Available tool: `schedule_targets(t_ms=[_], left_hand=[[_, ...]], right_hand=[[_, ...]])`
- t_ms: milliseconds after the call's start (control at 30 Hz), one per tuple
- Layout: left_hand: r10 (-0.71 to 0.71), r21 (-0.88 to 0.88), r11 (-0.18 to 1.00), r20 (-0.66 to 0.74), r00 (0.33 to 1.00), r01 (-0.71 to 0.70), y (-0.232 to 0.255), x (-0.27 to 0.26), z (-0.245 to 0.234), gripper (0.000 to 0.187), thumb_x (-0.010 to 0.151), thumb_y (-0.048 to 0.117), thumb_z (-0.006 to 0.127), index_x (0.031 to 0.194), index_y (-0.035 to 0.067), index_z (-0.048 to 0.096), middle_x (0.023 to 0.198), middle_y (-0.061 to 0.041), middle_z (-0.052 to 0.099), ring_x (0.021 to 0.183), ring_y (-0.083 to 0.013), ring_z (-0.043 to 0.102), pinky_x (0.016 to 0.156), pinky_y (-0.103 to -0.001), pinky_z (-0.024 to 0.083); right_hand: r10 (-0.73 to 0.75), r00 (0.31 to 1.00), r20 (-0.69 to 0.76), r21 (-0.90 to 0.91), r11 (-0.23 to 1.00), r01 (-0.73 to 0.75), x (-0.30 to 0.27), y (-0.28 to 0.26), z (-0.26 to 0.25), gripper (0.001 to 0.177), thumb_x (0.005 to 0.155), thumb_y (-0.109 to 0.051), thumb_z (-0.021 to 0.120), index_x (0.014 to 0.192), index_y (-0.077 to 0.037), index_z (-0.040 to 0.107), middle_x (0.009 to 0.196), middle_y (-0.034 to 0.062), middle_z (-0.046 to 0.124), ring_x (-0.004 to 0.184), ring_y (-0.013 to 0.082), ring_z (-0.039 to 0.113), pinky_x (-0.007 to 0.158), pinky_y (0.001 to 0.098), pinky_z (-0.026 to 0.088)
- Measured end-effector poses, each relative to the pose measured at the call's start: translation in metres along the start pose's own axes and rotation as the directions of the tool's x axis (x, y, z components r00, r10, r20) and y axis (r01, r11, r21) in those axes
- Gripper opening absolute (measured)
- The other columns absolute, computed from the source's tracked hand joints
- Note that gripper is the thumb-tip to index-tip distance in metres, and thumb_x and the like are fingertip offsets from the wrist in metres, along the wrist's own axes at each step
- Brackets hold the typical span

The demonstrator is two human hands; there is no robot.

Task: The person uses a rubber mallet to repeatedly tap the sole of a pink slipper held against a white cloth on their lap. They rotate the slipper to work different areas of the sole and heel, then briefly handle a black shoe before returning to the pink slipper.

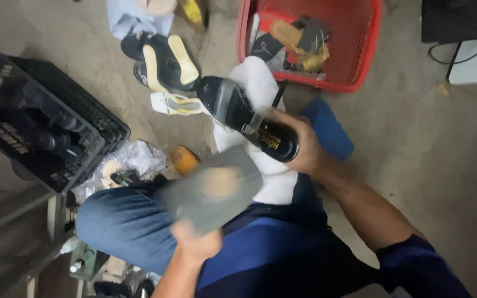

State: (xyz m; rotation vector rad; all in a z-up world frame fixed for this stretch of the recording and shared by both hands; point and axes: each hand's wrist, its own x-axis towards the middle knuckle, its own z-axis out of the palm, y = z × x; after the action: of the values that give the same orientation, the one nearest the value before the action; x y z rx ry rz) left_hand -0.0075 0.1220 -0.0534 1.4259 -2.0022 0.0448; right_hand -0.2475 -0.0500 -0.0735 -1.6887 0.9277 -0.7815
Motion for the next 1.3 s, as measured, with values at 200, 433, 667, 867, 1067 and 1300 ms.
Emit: schedule_targets(t_ms=[200, 433, 667, 867, 1067, 1300], left_hand=[[-0.167, -0.694, 0.647, 0.275, 0.947, 0.316, 0.021, 0.078, -0.028, 0.021, 0.094, -0.005, 0.04, 0.074, -0.001, 0.044, 0.069, -0.012, 0.04, 0.056, -0.0306, 0.039, 0.054, -0.041, 0.033], [-0.112, -0.65, 0.722, 0.229, 0.967, 0.238, 0.02, 0.099, -0.03, 0.018, 0.104, 0.008, 0.042, 0.103, -0.007, 0.052, 0.092, -0.022, 0.058, 0.07, -0.0333, 0.05, 0.061, -0.041, 0.04], [-0.132, -0.461, 0.843, 0.324, 0.937, 0.278, 0.01, 0.116, -0.043, 0.035, 0.104, 0.015, 0.058, 0.131, -0.006, 0.06, 0.118, -0.021, 0.074, 0.096, -0.0302, 0.076, 0.076, -0.042, 0.06], [-0.136, -0.379, 0.867, 0.443, 0.886, 0.322, 0.0, 0.111, -0.029, 0.043, 0.109, 0.024, 0.049, 0.149, 0.007, 0.05, 0.097, -0.013, 0.074, 0.073, -0.032, 0.067, 0.062, -0.045, 0.048], [-0.358, -0.672, 0.654, 0.131, 0.924, 0.348, 0.003, 0.102, -0.015, 0.03, 0.101, 0.016, 0.057, 0.073, 0.008, 0.066, 0.055, -0.009, 0.057, 0.044, -0.03, 0.052, 0.042, -0.037, 0.046], [-0.375, -0.677, 0.566, 0.297, 0.878, 0.471, -0.001, 0.114, -0.029, 0.023, 0.102, 0.02, 0.056, 0.099, 0.011, 0.077, 0.079, -0.011, 0.077, 0.071, -0.0286, 0.078, 0.057, -0.037, 0.062]], right_hand=[[0.003, 0.996, 0.091, 0.061, 0.998, -0.008, 0.006, -0.033, -0.004, 0.073, 0.081, -0.05, 0.076, 0.131, -0.001, 0.057, 0.116, 0.0062, 0.07, 0.109, 0.0142, 0.068, 0.093, 0.0291, 0.054], [-0.171, 0.98, 0.1, -0.111, 0.977, 0.181, 0.019, -0.033, -0.008, 0.049, 0.094, -0.049, 0.062, 0.108, -0.002, 0.06, 0.089, 0.0063, 0.059, 0.082, 0.0182, 0.059, 0.072, 0.0344, 0.045], [-0.279, 0.958, 0.071, -0.171, 0.942, 0.287, 0.0, 0.022, -0.004, 0.037, 0.088, -0.021, 0.074, 0.118, -0.001, 0.067, 0.116, 0.0161, 0.073, 0.108, 0.0339, 0.07, 0.099, 0.0471, 0.052], [-0.317, 0.944, 0.09, -0.211, 0.921, 0.329, -0.003, 0.053, -0.005, 0.055, 0.082, -0.027, 0.086, 0.125, -0.001, 0.064, 0.11, 0.0173, 0.067, 0.105, 0.0352, 0.059, 0.089, 0.0496, 0.052], [-0.123, 0.991, 0.051, -0.123, 0.984, 0.128, -0.014, 0.01, -0.006, 0.046, 0.087, -0.024, 0.077, 0.125, -0.002, 0.061, 0.119, 0.0149, 0.068, 0.116, 0.0322, 0.062, 0.103, 0.0454, 0.046], [0.182, 0.983, -0.017, -0.062, 0.981, -0.183, -0.015, -0.001, 0.003, 0.041, 0.084, -0.018, 0.079, 0.118, -0.002, 0.06, 0.109, 0.0164, 0.067, 0.112, 0.0268, 0.063, 0.093, 0.0358, 0.048]])
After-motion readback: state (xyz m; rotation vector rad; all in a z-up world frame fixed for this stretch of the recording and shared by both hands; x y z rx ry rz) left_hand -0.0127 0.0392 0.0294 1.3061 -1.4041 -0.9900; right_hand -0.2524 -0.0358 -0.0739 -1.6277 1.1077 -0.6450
